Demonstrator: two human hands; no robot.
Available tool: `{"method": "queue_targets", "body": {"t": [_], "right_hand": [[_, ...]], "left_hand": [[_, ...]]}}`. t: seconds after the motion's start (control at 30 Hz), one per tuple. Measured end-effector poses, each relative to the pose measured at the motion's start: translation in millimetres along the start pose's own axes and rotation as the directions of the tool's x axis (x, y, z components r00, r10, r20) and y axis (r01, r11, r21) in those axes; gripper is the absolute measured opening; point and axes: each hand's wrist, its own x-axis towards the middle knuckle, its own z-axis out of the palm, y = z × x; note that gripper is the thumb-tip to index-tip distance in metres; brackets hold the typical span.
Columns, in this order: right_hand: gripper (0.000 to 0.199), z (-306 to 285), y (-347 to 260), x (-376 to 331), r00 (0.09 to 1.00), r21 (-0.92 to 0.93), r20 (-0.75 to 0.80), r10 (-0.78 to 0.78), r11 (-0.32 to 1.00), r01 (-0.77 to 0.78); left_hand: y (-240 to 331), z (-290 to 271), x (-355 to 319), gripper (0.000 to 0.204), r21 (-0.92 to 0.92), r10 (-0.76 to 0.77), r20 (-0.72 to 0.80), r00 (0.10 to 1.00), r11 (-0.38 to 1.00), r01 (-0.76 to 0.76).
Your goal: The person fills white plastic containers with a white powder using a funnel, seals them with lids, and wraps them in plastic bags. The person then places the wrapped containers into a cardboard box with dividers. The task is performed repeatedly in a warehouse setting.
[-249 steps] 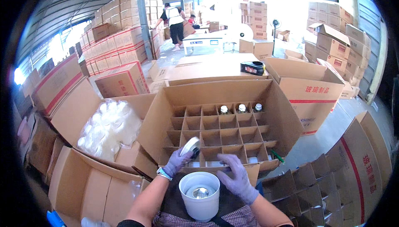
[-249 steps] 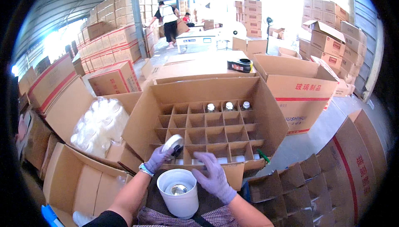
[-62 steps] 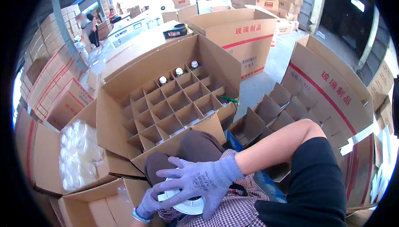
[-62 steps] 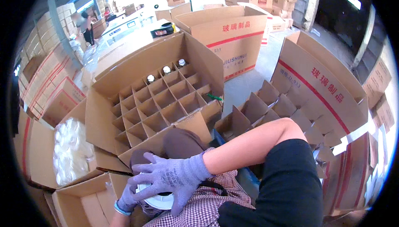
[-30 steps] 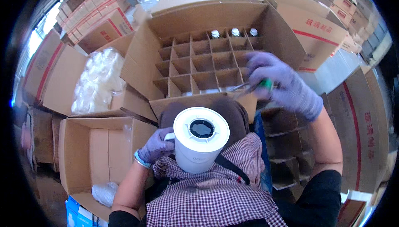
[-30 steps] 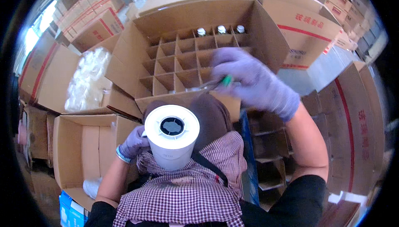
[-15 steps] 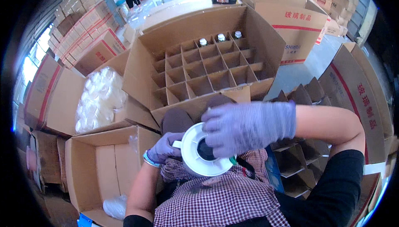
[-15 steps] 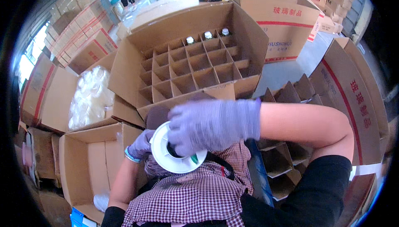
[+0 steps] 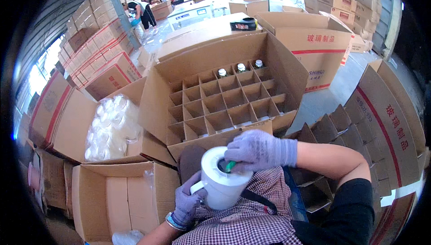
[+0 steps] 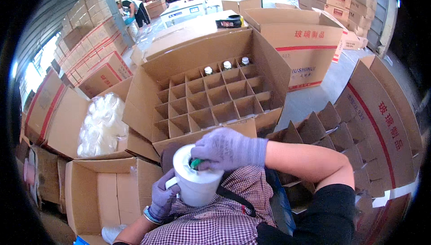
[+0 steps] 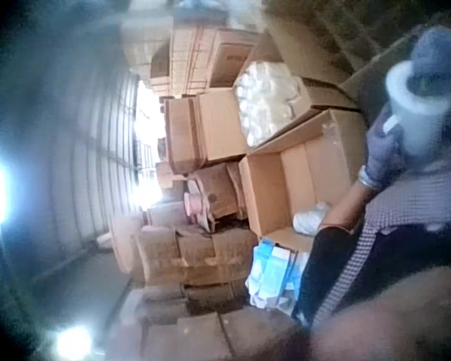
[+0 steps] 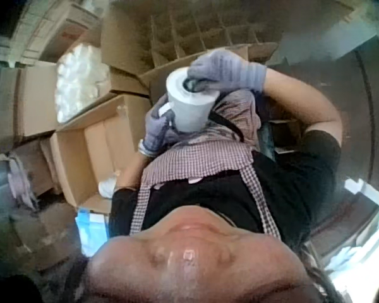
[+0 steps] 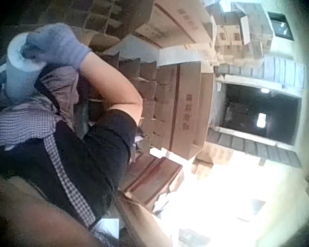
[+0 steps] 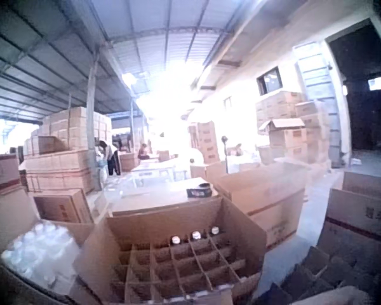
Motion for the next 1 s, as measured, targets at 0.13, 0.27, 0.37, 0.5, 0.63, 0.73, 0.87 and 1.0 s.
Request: {"method": "queue_targets", "body": {"t": [0.13, 0.27, 0.37, 0.5, 0.63, 0.73, 0.87, 1.0], "right_hand": [[0.019, 3, 62, -20, 0.607, 0.488, -0.604, 0.516, 0.842, -0.230], [0.029, 11, 162, -56, 0.514, -0.063, -0.537, 0.669, 0.576, -0.815], [0.033, 28, 227, -103, 0.367, -0.255, -0.430, 0.825, 0.280, -0.926], [0.044, 62, 314, -212, 0.526, -0.535, -0.273, 0.806, 0.327, -0.779], [0.065, 59, 264, -134, 0.315, -0.399, -0.254, 0.915, 0.198, -0.895], [0.062, 67, 283, -168, 0.496, -0.477, -0.376, 0.782, 0.296, -0.828], [0.063, 68, 240, -151, 0.536, -0.409, -0.362, 0.763, 0.387, -0.827], [0.056, 67, 201, -167, 0.470, -0.259, -0.319, 0.823, 0.402, -0.878]], "left_hand": [[8, 9, 24, 0.052, 0.232, 0.064, -0.145, 0.987, 0.972, -0.029], [-25, 15, 25, 0.059, -0.109, -0.131, -0.184, 0.974, 0.988, 0.112], [-24, 17, 26, 0.065, -0.174, -0.052, -0.123, 0.991, 0.984, 0.030], [-3, -43, -1, 0.074, 0.460, 0.093, -0.143, 0.985, 0.888, -0.017], [-2, -150, -83, 0.066, 0.806, 0.474, -0.510, 0.718, 0.555, 0.206], [-42, -262, -176, 0.065, 0.664, 0.617, -0.671, 0.412, 0.251, 0.704], [-87, -345, -307, 0.064, 0.201, 0.066, -0.977, 0.205, -0.053, 0.978], [-90, -281, -257, 0.063, 0.245, -0.057, -0.969, 0.238, -0.242, 0.939]]}}
